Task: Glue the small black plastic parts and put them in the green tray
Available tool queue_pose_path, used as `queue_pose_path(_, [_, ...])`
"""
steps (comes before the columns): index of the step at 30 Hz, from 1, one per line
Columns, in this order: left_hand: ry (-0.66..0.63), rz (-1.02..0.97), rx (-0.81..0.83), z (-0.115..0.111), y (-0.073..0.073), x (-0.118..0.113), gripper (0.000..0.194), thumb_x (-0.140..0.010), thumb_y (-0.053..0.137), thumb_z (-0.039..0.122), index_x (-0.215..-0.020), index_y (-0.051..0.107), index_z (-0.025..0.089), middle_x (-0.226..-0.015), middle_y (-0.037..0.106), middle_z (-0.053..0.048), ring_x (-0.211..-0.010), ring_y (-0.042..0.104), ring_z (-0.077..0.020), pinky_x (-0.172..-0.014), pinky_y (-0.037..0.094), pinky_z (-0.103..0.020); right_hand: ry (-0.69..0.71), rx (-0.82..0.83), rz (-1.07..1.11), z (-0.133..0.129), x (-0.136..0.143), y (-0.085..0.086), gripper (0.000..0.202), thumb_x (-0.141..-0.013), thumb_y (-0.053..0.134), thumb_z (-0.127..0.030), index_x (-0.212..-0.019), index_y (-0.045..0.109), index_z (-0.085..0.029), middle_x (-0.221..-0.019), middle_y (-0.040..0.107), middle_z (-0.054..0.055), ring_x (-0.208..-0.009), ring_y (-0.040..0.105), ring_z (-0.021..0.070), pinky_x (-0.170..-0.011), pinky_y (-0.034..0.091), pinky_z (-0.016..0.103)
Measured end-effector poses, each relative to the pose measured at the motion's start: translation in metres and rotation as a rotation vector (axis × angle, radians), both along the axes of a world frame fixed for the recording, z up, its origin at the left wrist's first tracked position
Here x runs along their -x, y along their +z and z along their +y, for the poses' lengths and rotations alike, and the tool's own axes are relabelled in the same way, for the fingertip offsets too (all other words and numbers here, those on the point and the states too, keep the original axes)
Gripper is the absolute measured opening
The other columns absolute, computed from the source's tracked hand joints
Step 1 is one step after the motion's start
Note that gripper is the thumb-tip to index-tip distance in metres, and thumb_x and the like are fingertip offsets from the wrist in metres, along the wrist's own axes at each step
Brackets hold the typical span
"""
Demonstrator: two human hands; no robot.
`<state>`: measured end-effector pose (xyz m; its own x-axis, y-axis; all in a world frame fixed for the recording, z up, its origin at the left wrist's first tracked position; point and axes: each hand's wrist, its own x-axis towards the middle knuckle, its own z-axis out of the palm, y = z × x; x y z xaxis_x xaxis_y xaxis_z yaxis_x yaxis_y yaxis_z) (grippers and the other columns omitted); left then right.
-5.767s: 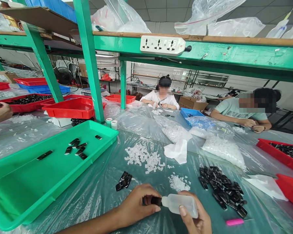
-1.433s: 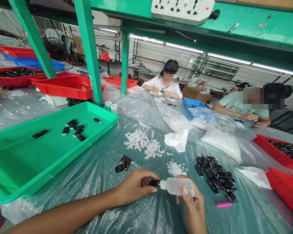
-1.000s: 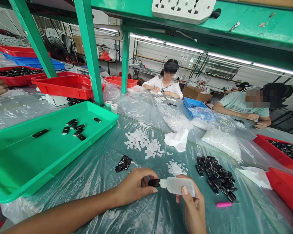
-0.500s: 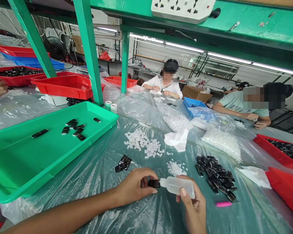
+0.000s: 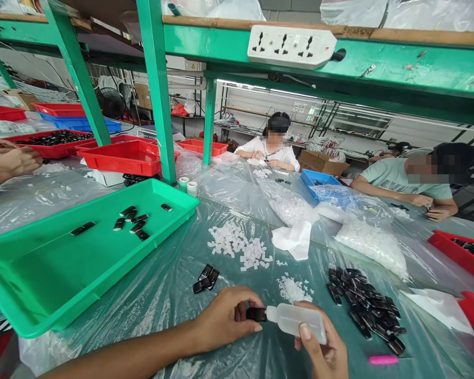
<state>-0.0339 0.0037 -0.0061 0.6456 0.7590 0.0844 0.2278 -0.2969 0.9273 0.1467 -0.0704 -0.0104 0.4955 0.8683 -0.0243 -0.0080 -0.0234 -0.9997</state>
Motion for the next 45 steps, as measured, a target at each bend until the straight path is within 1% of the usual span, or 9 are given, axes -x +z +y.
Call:
queue_pose_path(3, [0.003,-0.002,-0.005,0.001,-0.001,0.0,0.026,-0.072,0.068,0.028,-0.096,0.065,0.019,-0.089,0.062,-0.003,-0.065,0.054,-0.0124,-0.052,0.038,-0.018,0.033,-0.04,0.075,0.003,-0.001,-0.004,0.037,-0.068,0.065,-0.051,-0.087,0.06,-0.019,-0.058,0.051,-0.001,-0.048,0.043,0.0138,-0.043,0.034,0.024])
queue_pose_path(7, [-0.003,-0.038,0.005,0.002,-0.003,0.0,0.026,-0.072,0.069,0.029,-0.096,0.066,0.019,-0.091,0.061,-0.004,-0.07,0.056,-0.014,-0.059,0.043,-0.02,0.07,-0.026,0.315,0.009,-0.001,-0.005,0.037,-0.072,0.062,-0.05,-0.089,0.061,-0.017,-0.05,0.047,-0.002,-0.046,0.045,0.0147,-0.043,0.037,0.025])
queue_pose_path(12, [-0.002,-0.133,0.116,0.001,-0.001,-0.001,0.024,-0.074,0.067,0.028,-0.095,0.064,0.018,-0.095,0.059,-0.005,-0.075,0.058,-0.0148,-0.065,0.047,-0.022,0.105,-0.011,0.602,0.017,-0.008,-0.005,0.035,-0.079,0.051,-0.053,-0.082,0.061,-0.019,-0.049,0.039,-0.006,-0.039,0.033,0.0098,-0.047,0.042,0.029])
queue_pose_path(17, [-0.028,-0.208,0.146,0.001,0.0,-0.002,0.019,-0.075,0.066,0.024,-0.093,0.063,0.017,-0.095,0.057,-0.005,-0.077,0.059,-0.0151,-0.069,0.048,-0.023,0.12,-0.006,0.782,0.018,-0.019,-0.009,0.034,-0.081,0.049,-0.051,-0.07,0.057,-0.02,-0.05,0.034,-0.006,-0.041,0.031,0.0092,-0.05,0.042,0.028])
queue_pose_path(23, [-0.044,-0.223,0.141,0.001,-0.003,-0.002,0.017,-0.077,0.064,0.022,-0.093,0.063,0.017,-0.097,0.056,-0.005,-0.077,0.058,-0.0149,-0.069,0.048,-0.024,0.125,-0.003,0.947,0.018,-0.022,-0.012,0.031,-0.081,0.051,-0.048,-0.072,0.059,-0.02,-0.051,0.035,-0.006,-0.042,0.031,0.0088,-0.051,0.042,0.028])
queue_pose_path(29, [-0.034,-0.195,0.106,0.001,-0.001,-0.002,0.017,-0.075,0.066,0.022,-0.09,0.062,0.015,-0.093,0.058,-0.005,-0.075,0.058,-0.0145,-0.067,0.047,-0.023,0.127,0.005,0.965,0.018,-0.02,-0.008,0.03,-0.082,0.051,-0.048,-0.079,0.061,-0.02,-0.051,0.035,-0.006,-0.041,0.031,0.0083,-0.05,0.042,0.027])
queue_pose_path(36, [-0.024,-0.118,0.07,0.0,0.002,-0.002,0.018,-0.074,0.066,0.021,-0.091,0.064,0.015,-0.087,0.062,-0.004,-0.072,0.056,-0.0143,-0.064,0.045,-0.022,0.114,-0.003,0.825,0.015,-0.01,-0.009,0.028,-0.081,0.055,-0.047,-0.087,0.061,-0.021,-0.05,0.042,-0.006,-0.044,0.037,0.0092,-0.049,0.044,0.025])
queue_pose_path(41, [-0.01,-0.068,0.011,0.0,-0.001,-0.001,0.022,-0.075,0.066,0.024,-0.096,0.064,0.018,-0.088,0.061,-0.004,-0.072,0.055,-0.0143,-0.062,0.043,-0.021,0.123,0.022,0.737,0.013,-0.001,-0.006,0.031,-0.081,0.055,-0.047,-0.088,0.062,-0.018,-0.048,0.044,-0.006,-0.039,0.034,0.0071,-0.047,0.042,0.024])
queue_pose_path(45, [-0.016,-0.056,-0.015,0.0,-0.002,-0.001,0.022,-0.076,0.065,0.026,-0.097,0.065,0.019,-0.088,0.06,-0.004,-0.071,0.055,-0.0142,-0.061,0.043,-0.021,0.109,0.021,0.694,0.014,0.001,-0.009,0.033,-0.08,0.056,-0.048,-0.086,0.063,-0.016,-0.047,0.044,-0.006,-0.039,0.035,0.0065,-0.046,0.042,0.023])
